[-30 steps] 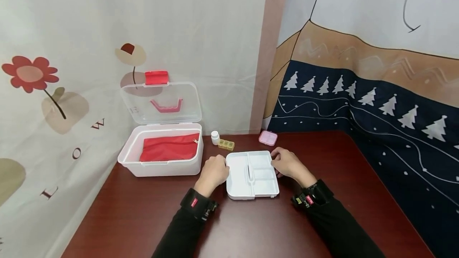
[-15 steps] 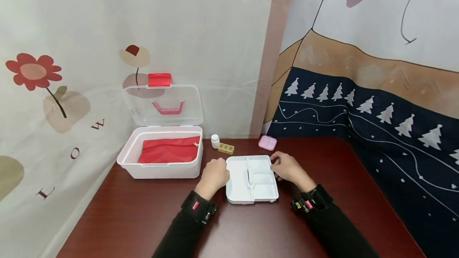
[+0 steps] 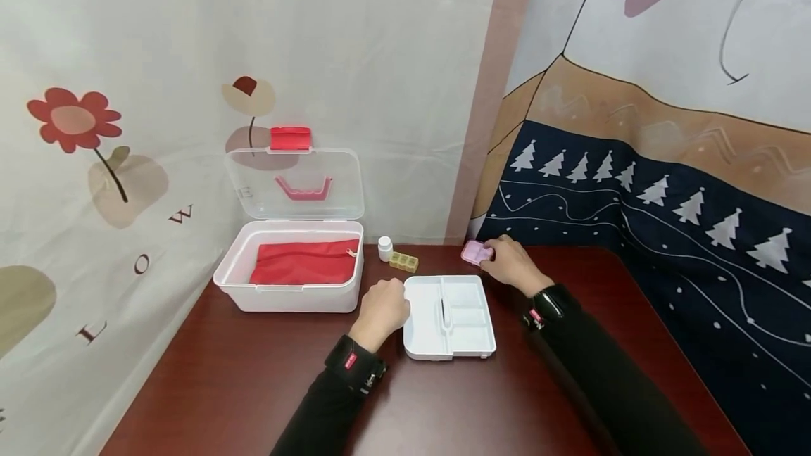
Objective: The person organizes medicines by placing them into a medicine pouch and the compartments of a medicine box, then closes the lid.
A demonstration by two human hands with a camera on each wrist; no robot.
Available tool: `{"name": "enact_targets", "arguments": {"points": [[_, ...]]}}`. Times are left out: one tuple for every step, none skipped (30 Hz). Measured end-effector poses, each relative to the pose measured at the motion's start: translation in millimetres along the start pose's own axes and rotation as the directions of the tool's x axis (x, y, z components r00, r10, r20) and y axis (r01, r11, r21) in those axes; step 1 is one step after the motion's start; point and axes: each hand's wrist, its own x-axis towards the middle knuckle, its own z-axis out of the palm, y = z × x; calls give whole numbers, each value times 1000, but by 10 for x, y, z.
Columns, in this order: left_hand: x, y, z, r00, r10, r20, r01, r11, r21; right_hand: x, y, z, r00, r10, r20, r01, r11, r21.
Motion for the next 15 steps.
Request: {"name": "enact_targets", "arguments": {"points": [[5,-3,1,1000,0,3,0,1000,1,57,28,-5,999,-28,20,29,1000,-12],[8,-8,2,1000,1,6,-1,1000,4,115,59,-4,998,-50,42,51,998,-21],[14,-13,1,1000,4,7,-4,1000,7,165,88,-7,995,-73,67,75,997,-28],[21,-18,-4,1000,5,9,-5,1000,8,225,125,5,992,-86,91,89,996,-31],[31,-23,-10,1000,6,5,-6,1000,9,286,165,16,989,-96,109,100,995,-30],[44,-28,-17,1000,5,0,-5,1000,10,375,233,65,988,-104,114,108,994,-32],[46,-30,-22,1000,3,-4,-3,1000,13,457,324,137,987,-119,110,124,992,-31],[48,-31,-28,1000,-1,-6,1,1000,14,537,409,215,987,-123,102,126,991,-31],[51,-31,-33,1000,-3,-8,3,1000,13,577,448,253,987,-128,98,131,991,-21],[52,-30,-38,1000,-6,-6,6,1000,10,608,481,291,989,-120,92,120,993,-5],[50,-28,-41,1000,-7,-3,7,1000,10,615,494,312,990,-115,83,114,993,12],[46,-26,-42,1000,-8,3,8,1000,7,621,520,342,991,-115,70,114,993,20],[38,-22,-42,1000,-9,10,9,1000,5,577,486,319,992,-106,75,103,994,42],[33,-19,-38,1000,-8,15,8,1000,3,524,431,275,993,-84,86,79,995,57],[27,-16,-33,1000,-6,19,6,1000,2,458,370,224,993,-74,94,68,995,70]]}}
